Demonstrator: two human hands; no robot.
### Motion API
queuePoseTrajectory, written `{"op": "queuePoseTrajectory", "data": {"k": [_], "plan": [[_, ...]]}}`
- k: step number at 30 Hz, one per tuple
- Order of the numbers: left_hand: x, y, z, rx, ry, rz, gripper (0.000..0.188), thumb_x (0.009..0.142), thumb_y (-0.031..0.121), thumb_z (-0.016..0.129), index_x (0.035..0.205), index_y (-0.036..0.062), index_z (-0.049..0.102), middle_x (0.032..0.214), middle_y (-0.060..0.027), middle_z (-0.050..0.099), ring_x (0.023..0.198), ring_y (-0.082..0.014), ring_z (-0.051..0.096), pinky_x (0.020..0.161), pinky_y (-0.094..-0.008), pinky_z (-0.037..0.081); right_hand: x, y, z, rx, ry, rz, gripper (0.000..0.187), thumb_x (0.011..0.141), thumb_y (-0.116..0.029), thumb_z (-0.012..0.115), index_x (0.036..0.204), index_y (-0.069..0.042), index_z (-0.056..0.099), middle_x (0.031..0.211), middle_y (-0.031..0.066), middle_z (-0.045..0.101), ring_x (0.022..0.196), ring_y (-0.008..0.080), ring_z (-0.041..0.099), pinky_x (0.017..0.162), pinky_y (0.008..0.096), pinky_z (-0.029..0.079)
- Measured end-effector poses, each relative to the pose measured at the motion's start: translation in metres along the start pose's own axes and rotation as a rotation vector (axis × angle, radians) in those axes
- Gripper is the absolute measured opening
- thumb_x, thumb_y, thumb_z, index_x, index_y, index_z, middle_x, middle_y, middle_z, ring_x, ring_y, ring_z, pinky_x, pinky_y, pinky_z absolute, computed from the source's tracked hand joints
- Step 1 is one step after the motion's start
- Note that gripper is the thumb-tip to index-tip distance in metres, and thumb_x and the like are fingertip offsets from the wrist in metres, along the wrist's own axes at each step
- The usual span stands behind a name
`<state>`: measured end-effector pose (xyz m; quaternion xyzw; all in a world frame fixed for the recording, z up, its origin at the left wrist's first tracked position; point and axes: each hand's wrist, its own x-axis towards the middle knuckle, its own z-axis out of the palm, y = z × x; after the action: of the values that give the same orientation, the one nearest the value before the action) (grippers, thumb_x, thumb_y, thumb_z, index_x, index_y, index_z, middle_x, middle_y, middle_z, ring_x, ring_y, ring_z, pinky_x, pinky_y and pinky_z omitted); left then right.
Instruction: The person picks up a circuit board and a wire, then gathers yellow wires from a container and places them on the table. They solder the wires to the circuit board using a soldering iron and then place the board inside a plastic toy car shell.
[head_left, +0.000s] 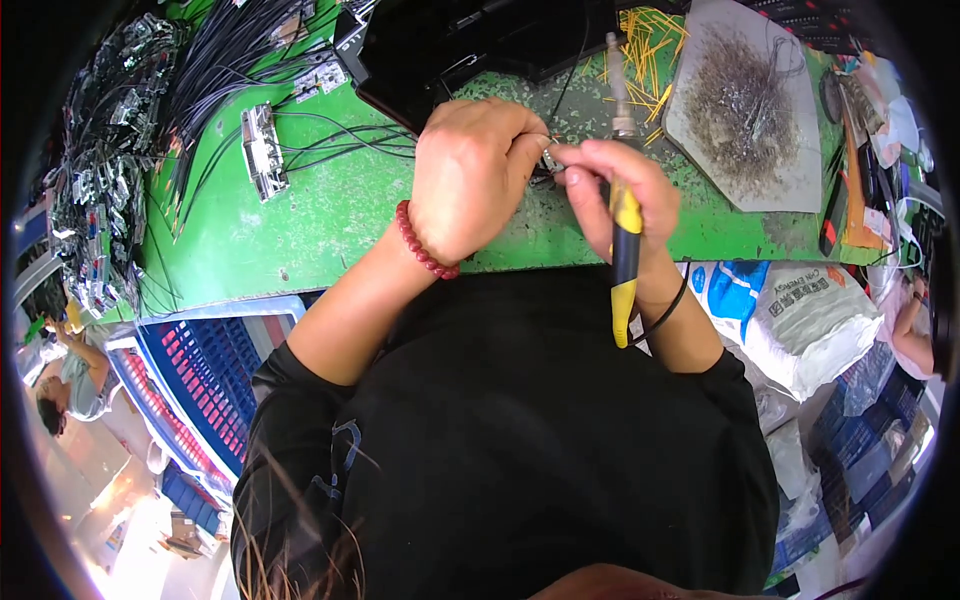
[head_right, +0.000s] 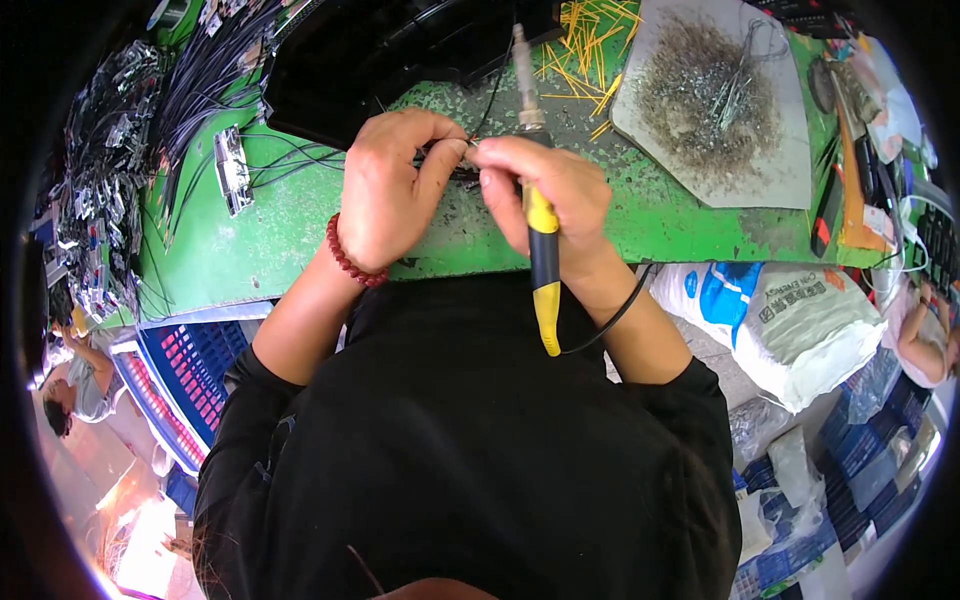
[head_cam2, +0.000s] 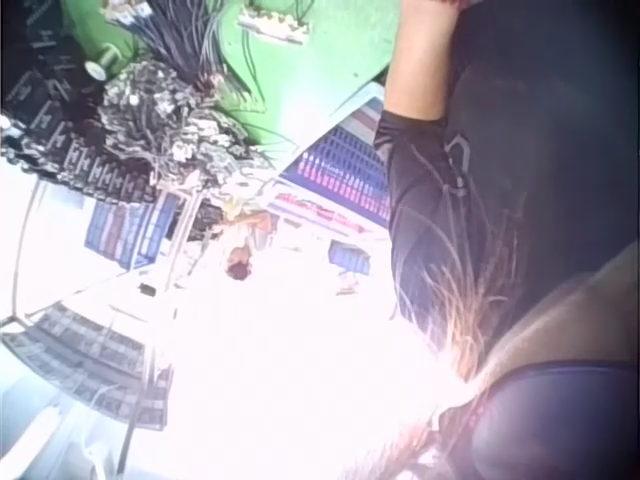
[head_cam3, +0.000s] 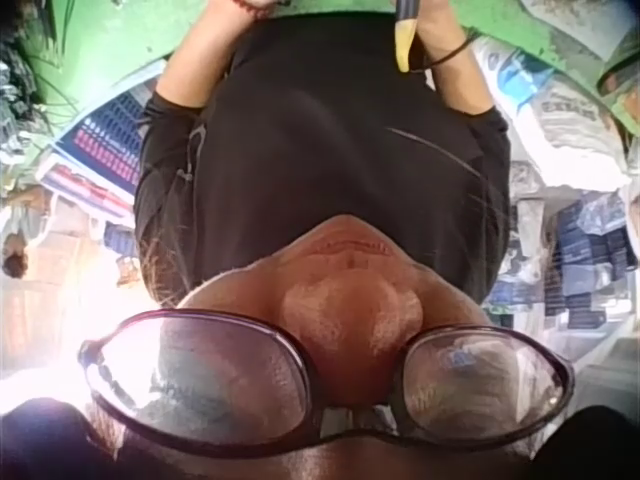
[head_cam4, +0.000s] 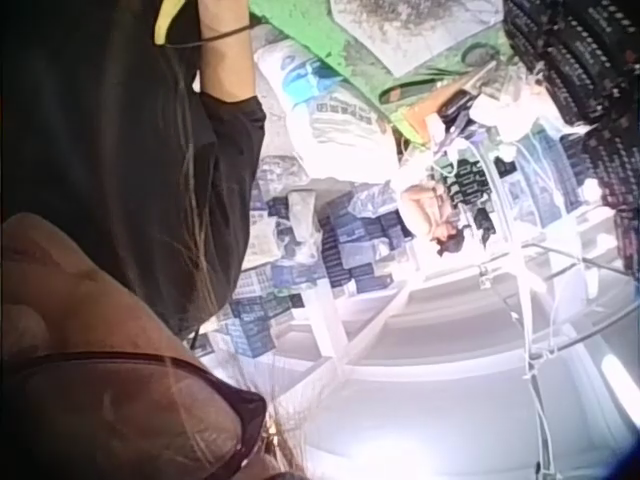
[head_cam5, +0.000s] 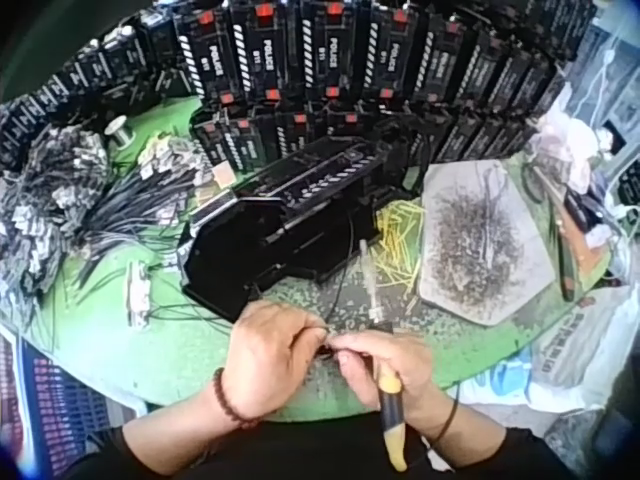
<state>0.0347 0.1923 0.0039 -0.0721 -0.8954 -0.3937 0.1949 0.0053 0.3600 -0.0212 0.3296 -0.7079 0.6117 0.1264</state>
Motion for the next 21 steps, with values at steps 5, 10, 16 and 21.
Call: {"op": "queuePoseTrajectory", "data": {"k": [5, 10, 16, 21], "plan": [[0.0, 0.001, -0.001, -0.017, -0.023, -0.008, 0.006, 0.076, 0.007, 0.067, 0.075, 0.0046, 0.062, 0.073, -0.0091, 0.064, 0.071, -0.0292, 0.062, 0.072, -0.0398, 0.047, -0.004, 0.001, -0.002, 0.155, 0.176, 0.122, 0.026, 0.084, 0.006, 0.064, 0.108, 0.001, 0.056, 0.087, 0.0127, 0.071, 0.075, 0.0151, 0.069, 0.062, 0.0228, 0.054], [-0.001, 0.001, -0.002, -0.013, -0.033, 0.011, 0.006, 0.076, 0.007, 0.068, 0.075, 0.0047, 0.062, 0.073, -0.0088, 0.064, 0.071, -0.029, 0.062, 0.072, -0.0396, 0.047, -0.004, 0.003, 0.001, 0.149, 0.068, 0.173, 0.029, 0.083, 0.006, 0.065, 0.111, 0.002, 0.057, 0.09, 0.0127, 0.069, 0.085, 0.0192, 0.071, 0.068, 0.0256, 0.055], [-0.004, 0.001, 0.0, -0.002, -0.063, 0.021, 0.007, 0.075, 0.007, 0.069, 0.075, 0.0052, 0.062, 0.072, -0.0084, 0.063, 0.071, -0.0288, 0.061, 0.073, -0.0396, 0.046, -0.002, 0.007, 0.002, 0.187, -0.005, 0.194, 0.031, 0.084, 0.006, 0.064, 0.113, 0.002, 0.056, 0.096, 0.0139, 0.066, 0.085, 0.0182, 0.071, 0.068, 0.0246, 0.055], [-0.002, 0.0, -0.001, -0.005, -0.042, 0.023, 0.008, 0.073, 0.007, 0.07, 0.075, 0.0052, 0.062, 0.073, -0.0082, 0.063, 0.072, -0.0288, 0.061, 0.074, -0.04, 0.046, 0.005, 0.002, -0.003, 0.162, -0.008, 0.275, 0.037, 0.081, 0.003, 0.07, 0.115, -0.002, 0.057, 0.091, 0.0112, 0.068, 0.077, 0.0144, 0.069, 0.066, 0.0226, 0.054]]}}
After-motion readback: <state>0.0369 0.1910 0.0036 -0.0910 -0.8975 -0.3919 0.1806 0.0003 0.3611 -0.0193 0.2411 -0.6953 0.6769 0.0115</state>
